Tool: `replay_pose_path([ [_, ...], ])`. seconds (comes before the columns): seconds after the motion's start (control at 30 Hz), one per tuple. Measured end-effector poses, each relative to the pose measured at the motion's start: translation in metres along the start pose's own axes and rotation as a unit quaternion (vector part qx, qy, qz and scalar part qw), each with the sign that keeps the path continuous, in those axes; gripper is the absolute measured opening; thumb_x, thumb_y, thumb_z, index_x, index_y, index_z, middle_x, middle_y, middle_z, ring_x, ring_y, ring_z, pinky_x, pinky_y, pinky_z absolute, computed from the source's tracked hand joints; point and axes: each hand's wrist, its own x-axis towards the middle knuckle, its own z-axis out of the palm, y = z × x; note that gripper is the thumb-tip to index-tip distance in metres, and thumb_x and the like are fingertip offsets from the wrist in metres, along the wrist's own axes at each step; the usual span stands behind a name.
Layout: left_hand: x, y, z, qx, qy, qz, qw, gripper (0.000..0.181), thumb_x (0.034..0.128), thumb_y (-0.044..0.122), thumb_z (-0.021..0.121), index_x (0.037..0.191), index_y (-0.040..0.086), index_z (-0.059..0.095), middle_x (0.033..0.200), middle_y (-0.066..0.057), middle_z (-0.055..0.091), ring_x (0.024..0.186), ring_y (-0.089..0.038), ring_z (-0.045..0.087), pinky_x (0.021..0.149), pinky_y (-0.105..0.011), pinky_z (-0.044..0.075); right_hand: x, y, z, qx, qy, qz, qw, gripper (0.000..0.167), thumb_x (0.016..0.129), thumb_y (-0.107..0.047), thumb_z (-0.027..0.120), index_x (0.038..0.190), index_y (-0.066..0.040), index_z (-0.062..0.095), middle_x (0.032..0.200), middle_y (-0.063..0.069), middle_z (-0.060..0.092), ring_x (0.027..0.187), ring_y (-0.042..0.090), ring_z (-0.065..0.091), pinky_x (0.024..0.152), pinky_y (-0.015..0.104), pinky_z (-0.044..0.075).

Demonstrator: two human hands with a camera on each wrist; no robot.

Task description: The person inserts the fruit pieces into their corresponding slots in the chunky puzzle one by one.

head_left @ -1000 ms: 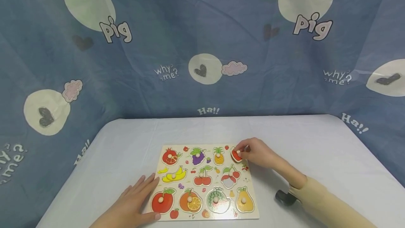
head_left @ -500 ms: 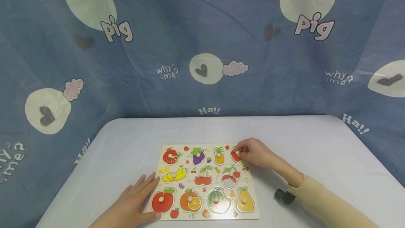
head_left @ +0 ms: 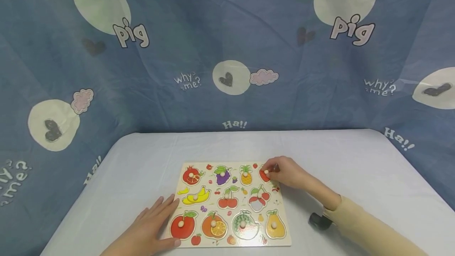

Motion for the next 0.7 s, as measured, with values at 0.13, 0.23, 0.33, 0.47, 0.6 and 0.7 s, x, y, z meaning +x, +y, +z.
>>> replay_pose_path([
  [0.13,0.001,-0.001,0.000,0.001,0.001,0.000,1.0000,0.107,0.0652,0.059,0.082,0.152,0.017,0.038,0.155,-0.007,0.036,0.144,-0.038,0.022,0.112,-0.066,0.016,-0.001,0.000,0.001,0.003,0.000,-0.004,1.0000,0.019,0.087,-0.001,0.068,0.102,-0.012,0.073,0.086,-0.004,0.062,0.070,0.015,0.051,0.058,0.027,0.045],
  [0.23,0.001,-0.001,0.001,0.003,0.002,-0.001,1.0000,0.106,0.0650,0.060,0.082,0.152,0.018,0.038,0.155,-0.007,0.036,0.144,-0.038,0.022,0.112,-0.066,0.016,-0.002,0.000,0.000,0.003,-0.001,-0.006,1.0000,0.020,0.087,-0.001,0.068,0.103,-0.011,0.073,0.086,-0.003,0.062,0.070,0.016,0.051,0.059,0.027,0.045],
  [0.33,0.001,0.000,0.000,0.004,0.002,-0.003,1.0000,0.107,0.0648,0.060,0.082,0.152,0.018,0.038,0.155,-0.007,0.036,0.144,-0.038,0.022,0.112,-0.066,0.016,-0.003,-0.001,-0.001,0.002,-0.004,-0.008,1.0000,0.020,0.088,0.000,0.067,0.104,-0.010,0.072,0.087,-0.002,0.061,0.071,0.016,0.051,0.059,0.027,0.046],
  [0.47,0.001,0.001,0.000,0.002,-0.001,-0.007,1.0000,0.107,0.0645,0.060,0.082,0.152,0.018,0.038,0.155,-0.006,0.036,0.144,-0.037,0.022,0.112,-0.066,0.016,-0.005,-0.002,-0.002,0.002,0.000,-0.007,1.0000,0.022,0.088,-0.001,0.067,0.109,-0.008,0.071,0.091,-0.002,0.062,0.075,0.016,0.052,0.062,0.028,0.047],
  [0.6,0.002,0.000,0.000,0.000,-0.003,-0.004,1.0000,0.107,0.0648,0.059,0.083,0.152,0.017,0.038,0.155,-0.007,0.036,0.143,-0.039,0.022,0.112,-0.066,0.016,-0.009,-0.004,-0.002,0.015,0.011,-0.003,0.9998,0.024,0.089,-0.002,0.068,0.112,-0.008,0.070,0.094,-0.001,0.062,0.079,0.018,0.053,0.063,0.029,0.048],
  [0.7,0.002,-0.001,0.000,0.000,-0.005,-0.001,1.0000,0.106,0.0654,0.059,0.083,0.152,0.016,0.038,0.155,-0.009,0.036,0.143,-0.040,0.022,0.111,-0.067,0.016,-0.014,-0.007,-0.003,0.023,0.023,-0.005,0.9995,0.025,0.089,-0.004,0.068,0.114,-0.008,0.070,0.094,-0.001,0.062,0.081,0.018,0.054,0.063,0.030,0.048],
])
